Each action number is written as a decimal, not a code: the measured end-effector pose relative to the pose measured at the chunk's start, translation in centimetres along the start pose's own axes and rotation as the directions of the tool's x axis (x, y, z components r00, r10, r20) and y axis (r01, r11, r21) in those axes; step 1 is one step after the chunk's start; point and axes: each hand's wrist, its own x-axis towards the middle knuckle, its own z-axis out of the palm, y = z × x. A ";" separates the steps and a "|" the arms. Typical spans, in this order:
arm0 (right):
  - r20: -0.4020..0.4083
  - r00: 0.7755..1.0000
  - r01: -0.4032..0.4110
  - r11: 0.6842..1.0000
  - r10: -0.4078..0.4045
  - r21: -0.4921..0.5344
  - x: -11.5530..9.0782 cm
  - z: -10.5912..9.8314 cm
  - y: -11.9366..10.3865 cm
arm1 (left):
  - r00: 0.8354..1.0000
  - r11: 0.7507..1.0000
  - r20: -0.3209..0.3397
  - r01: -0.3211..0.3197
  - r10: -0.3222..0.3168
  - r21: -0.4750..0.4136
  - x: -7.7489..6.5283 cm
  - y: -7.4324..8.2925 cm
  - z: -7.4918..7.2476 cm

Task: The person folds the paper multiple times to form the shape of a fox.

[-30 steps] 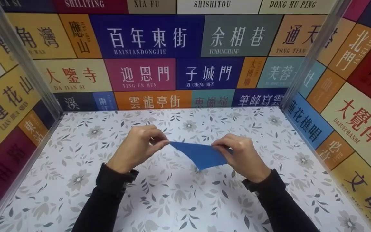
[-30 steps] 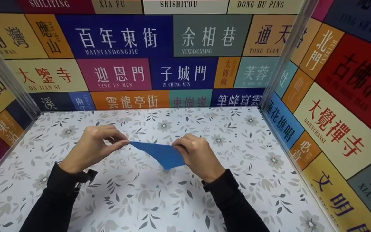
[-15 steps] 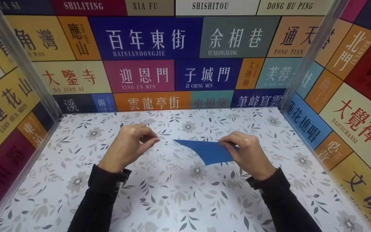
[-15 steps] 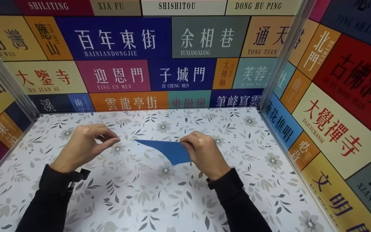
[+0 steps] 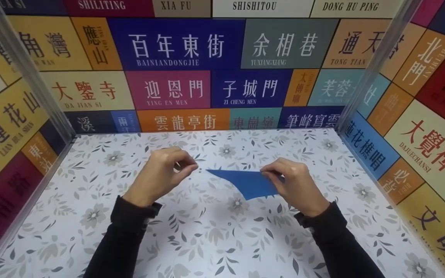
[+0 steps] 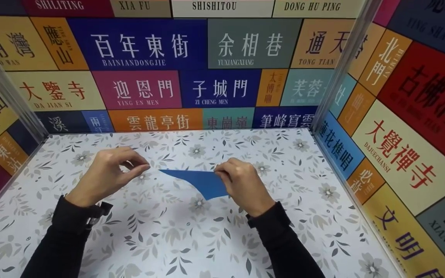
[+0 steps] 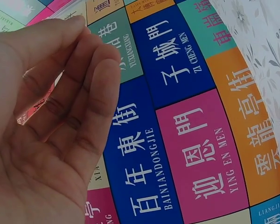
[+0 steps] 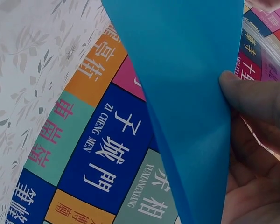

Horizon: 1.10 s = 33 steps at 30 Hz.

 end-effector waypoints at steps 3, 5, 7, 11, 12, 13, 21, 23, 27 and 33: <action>0.006 1.000 0.010 1.000 -0.010 0.005 -0.1 0.2 -0.2 | 1.000 1.000 0.007 -0.005 0.004 0.019 0.0 0.3 0.3; 0.005 1.000 0.016 1.000 -0.016 0.009 0.0 0.4 -0.3 | 1.000 1.000 0.008 -0.013 0.013 0.022 0.0 0.5 0.5; 0.007 1.000 0.024 1.000 -0.024 0.013 0.0 0.5 -0.4 | 1.000 1.000 0.006 -0.024 0.024 0.020 0.0 0.7 0.7; 0.016 0.999 0.035 0.999 -0.035 0.018 -0.1 0.9 -0.5 | 0.999 0.999 0.005 -0.048 0.048 0.015 0.0 1.0 1.1; 0.018 0.999 0.037 0.999 -0.037 0.019 -0.1 0.9 -0.5 | 0.999 0.998 0.005 -0.054 0.054 0.015 0.1 1.1 1.2; 0.020 0.999 0.039 0.999 -0.040 0.020 -0.1 1.0 -0.6 | 0.998 0.998 0.006 -0.059 0.059 0.015 0.1 1.2 1.3; 0.028 0.998 0.056 0.998 -0.057 0.031 -0.1 1.5 -1.0 | 0.996 0.997 0.067 -0.070 0.067 0.033 -0.1 1.9 2.5; 0.034 0.998 0.052 0.998 -0.053 0.041 -0.2 1.7 -1.2 | 0.994 0.997 0.090 -0.070 0.067 0.038 -0.1 2.1 2.9; 0.052 0.998 0.039 0.998 -0.042 0.058 -0.2 2.0 -1.3 | 0.990 0.995 0.117 -0.086 0.081 0.045 -0.1 2.4 3.6; 0.084 0.996 0.016 0.996 -0.023 0.083 -0.2 2.5 -1.6 | 0.984 0.991 0.143 -0.117 0.108 0.059 -0.2 2.7 4.2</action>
